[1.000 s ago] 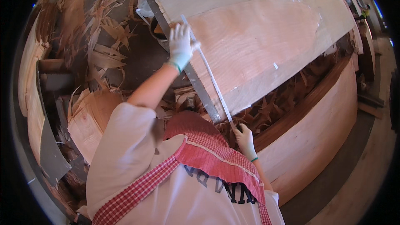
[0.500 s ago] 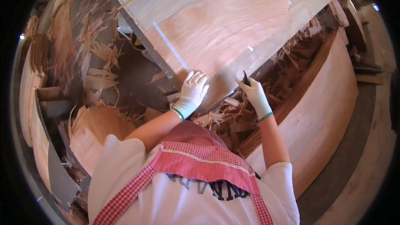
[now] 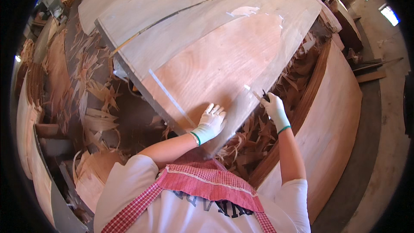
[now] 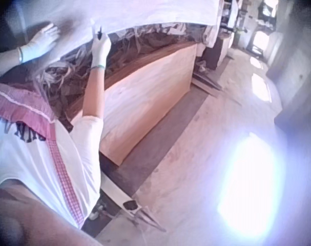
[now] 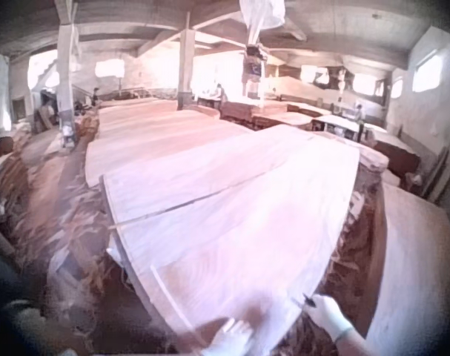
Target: The person cuts thin wood veneer sheets using a hand-held blade, removes excess strips, and stacks the pieces onto a pile in a workshop.
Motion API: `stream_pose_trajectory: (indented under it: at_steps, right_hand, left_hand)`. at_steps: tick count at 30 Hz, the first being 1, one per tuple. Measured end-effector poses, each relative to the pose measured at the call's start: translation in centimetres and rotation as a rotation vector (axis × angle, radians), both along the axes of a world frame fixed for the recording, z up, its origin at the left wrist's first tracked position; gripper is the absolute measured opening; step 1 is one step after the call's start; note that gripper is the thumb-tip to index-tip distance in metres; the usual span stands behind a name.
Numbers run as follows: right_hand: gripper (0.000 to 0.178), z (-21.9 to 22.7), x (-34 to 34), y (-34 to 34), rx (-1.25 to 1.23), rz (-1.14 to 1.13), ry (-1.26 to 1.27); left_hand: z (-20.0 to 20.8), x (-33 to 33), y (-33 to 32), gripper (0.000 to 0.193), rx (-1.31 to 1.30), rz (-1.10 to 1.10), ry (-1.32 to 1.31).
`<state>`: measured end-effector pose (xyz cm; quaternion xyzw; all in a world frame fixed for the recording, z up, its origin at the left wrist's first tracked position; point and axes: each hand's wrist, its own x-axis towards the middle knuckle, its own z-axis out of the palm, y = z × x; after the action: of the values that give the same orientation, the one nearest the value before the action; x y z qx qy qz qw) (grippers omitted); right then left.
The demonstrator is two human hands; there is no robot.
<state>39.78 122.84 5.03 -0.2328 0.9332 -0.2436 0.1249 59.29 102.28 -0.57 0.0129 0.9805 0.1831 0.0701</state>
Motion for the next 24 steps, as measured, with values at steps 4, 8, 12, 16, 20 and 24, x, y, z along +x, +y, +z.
stream_pose_trajectory:
  at_steps: [4, 8, 12, 16, 20, 24]
  right_hand:
    - [0.023, -1.0, 2.5, -9.0, -0.188, -0.136, -0.375]
    - [0.027, -5.5, 2.4, -20.8, -0.313, -0.101, -0.366]
    - [0.025, -5.4, -0.5, -33.0, -0.571, -0.218, -0.697]
    - [0.021, -6.0, -2.6, -37.5, -0.588, -0.370, -0.786]
    - [0.023, -2.6, -2.0, -39.1, -0.707, -0.335, -0.805]
    - [0.025, -3.6, -3.6, -38.2, -0.648, -0.354, -0.786]
  left_hand:
    - [-1.5, -2.8, -9.0, 0.061, -0.005, 0.254, 0.369]
    - [-3.9, -6.0, -21.9, 0.076, -0.173, 0.455, 0.368]
    - [-3.2, -9.5, -29.8, 0.078, -0.122, 0.391, 0.330]
    - [-2.7, -14.1, -32.2, 0.068, -0.071, 0.026, 0.372]
    - [-3.8, -14.4, -33.9, 0.062, 0.013, 0.129, 0.375]
    - [-4.1, -14.8, -33.6, 0.065, 0.136, 0.152, 0.380]
